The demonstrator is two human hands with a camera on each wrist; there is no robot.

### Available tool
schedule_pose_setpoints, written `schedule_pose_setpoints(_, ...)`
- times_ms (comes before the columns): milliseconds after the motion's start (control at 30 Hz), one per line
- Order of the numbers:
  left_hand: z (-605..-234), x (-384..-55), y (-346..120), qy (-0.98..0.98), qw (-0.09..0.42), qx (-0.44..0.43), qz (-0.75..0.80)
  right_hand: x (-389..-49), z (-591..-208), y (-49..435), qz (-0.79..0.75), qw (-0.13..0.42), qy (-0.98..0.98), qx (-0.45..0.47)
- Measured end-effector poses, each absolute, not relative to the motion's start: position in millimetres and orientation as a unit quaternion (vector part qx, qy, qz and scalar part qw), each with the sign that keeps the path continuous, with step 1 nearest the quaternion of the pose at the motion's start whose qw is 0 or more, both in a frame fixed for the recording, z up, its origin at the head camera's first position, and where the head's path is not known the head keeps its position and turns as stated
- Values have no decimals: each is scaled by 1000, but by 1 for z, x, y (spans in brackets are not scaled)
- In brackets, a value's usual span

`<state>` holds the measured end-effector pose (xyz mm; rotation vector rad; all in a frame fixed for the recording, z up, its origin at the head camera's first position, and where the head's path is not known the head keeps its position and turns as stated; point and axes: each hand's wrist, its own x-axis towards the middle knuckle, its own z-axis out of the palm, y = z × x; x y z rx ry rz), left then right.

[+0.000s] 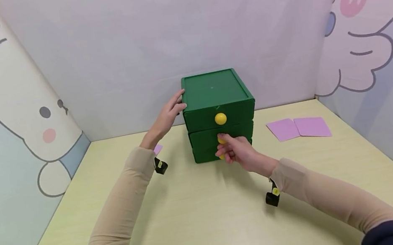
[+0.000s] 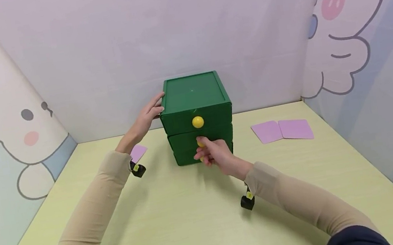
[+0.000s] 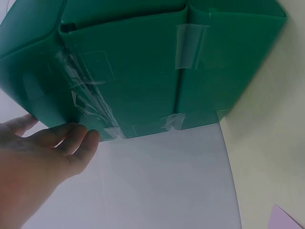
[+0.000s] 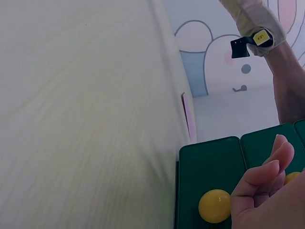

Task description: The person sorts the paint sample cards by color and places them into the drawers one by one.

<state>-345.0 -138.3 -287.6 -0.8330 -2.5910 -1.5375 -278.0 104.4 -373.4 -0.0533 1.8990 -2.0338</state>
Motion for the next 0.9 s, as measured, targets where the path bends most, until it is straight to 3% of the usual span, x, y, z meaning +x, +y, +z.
schedule_pose_setpoints(233,-264,-319,-132,-829,-4,-266,-492,-284,-373,106,-715,184,674,-32)
schedule_pose_setpoints(467,-263,-318,-132,-830,-4,-260,-493,-281,-381,116,-679,218,697,-73)
schedule_pose_setpoints(900,-265,-318,-130,-826,-6,-262,-499,-282,-414,115,-665,272,695,-9)
